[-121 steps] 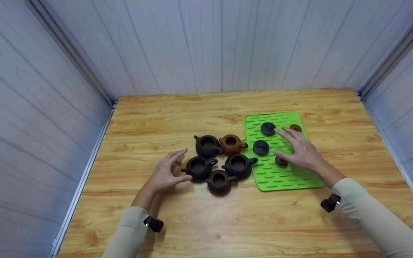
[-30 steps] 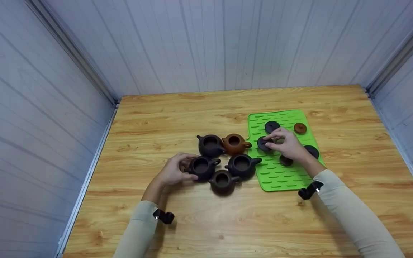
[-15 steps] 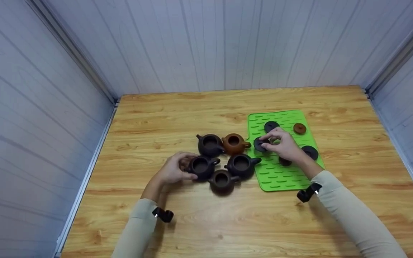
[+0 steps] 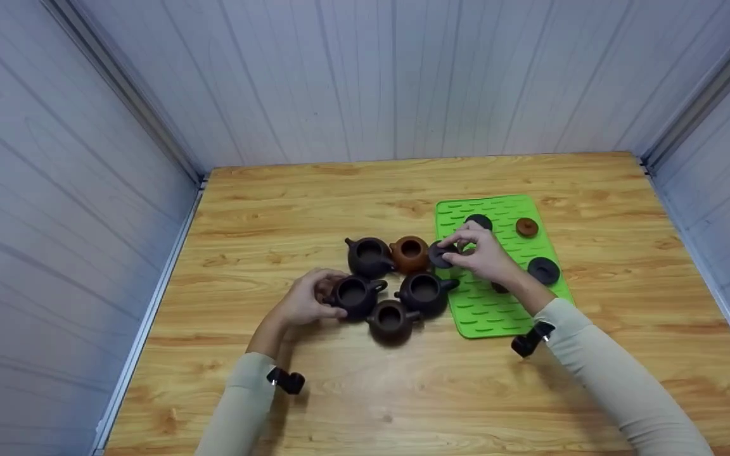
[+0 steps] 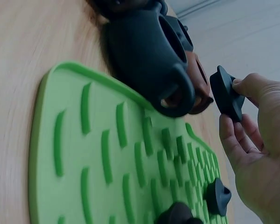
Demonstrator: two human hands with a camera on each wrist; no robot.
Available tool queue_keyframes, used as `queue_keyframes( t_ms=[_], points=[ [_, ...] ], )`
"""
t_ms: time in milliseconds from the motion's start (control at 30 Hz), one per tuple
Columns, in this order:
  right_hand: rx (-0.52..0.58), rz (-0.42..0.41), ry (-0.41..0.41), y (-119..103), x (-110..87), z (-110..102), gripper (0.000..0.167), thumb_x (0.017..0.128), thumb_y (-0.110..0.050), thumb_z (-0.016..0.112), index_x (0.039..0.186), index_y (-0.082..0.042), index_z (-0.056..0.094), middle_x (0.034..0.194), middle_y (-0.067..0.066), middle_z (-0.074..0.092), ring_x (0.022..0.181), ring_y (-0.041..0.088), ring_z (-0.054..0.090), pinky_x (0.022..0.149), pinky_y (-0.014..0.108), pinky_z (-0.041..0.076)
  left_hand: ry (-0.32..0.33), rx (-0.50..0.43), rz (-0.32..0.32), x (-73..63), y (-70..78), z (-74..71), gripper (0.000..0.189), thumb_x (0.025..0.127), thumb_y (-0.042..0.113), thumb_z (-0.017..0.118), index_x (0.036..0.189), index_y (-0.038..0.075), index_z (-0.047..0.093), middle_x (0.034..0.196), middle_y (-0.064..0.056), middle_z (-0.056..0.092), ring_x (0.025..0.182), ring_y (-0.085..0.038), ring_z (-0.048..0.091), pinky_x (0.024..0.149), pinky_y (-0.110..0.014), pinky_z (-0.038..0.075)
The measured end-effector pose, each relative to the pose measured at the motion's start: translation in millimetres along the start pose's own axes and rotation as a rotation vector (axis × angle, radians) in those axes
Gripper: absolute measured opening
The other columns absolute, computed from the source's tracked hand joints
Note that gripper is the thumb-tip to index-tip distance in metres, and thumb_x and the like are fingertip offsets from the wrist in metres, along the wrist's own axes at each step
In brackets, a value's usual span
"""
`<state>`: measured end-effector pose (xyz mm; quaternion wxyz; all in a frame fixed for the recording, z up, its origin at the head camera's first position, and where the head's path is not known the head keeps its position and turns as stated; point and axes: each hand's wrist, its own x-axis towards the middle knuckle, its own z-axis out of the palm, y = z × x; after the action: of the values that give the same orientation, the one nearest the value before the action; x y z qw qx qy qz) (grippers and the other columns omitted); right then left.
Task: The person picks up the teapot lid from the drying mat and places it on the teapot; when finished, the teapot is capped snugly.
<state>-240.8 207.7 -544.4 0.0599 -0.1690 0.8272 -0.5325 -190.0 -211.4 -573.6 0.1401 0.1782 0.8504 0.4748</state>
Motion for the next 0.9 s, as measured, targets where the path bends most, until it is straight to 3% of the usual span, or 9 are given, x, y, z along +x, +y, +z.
queue_keyframes(
  t_ms=[200, 433, 900],
  points=[
    [0.005, -0.005, -0.021, -8.4, 6.3, 12.6, 0.021, 0.099, -0.005, 0.085, 0.119, 0.0, 0.085, 0.119, 0.024, 0.061, 0.101, 0.021, 0.056, 0.087, 0.014, 0.058, -0.008, -0.004, 0.019, 3.6, -0.2, 0.2, 0.069, 0.083, 0.011, 0.1, 0.146, 0.008, 0.072, 0.141, -0.021, 0.072, 0.112, -0.026, 0.072, 0.092, -0.03, 0.057],
    [-0.004, -0.041, -0.059, -25.0, 15.0, 33.8, 0.02, 0.097, -0.004, 0.085, 0.118, -0.002, 0.086, 0.119, 0.022, 0.061, 0.102, 0.026, 0.061, 0.084, 0.015, 0.057, -0.006, 0.006, 0.034, 1.0, -0.2, -1.4, 0.069, 0.083, 0.012, 0.1, 0.146, 0.008, 0.072, 0.139, -0.023, 0.074, 0.116, -0.035, 0.075, 0.097, -0.037, 0.058],
    [0.019, -0.082, -0.158, -49.2, 25.0, 68.9, 0.02, 0.097, -0.002, 0.083, 0.116, -0.002, 0.086, 0.108, 0.012, 0.055, 0.098, 0.02, 0.065, 0.086, 0.017, 0.059, -0.011, -0.001, 0.028, 2.0, -1.5, -1.0, 0.069, 0.082, 0.011, 0.1, 0.145, 0.007, 0.071, 0.14, -0.022, 0.077, 0.12, -0.036, 0.076, 0.101, -0.041, 0.058]
  ],
)
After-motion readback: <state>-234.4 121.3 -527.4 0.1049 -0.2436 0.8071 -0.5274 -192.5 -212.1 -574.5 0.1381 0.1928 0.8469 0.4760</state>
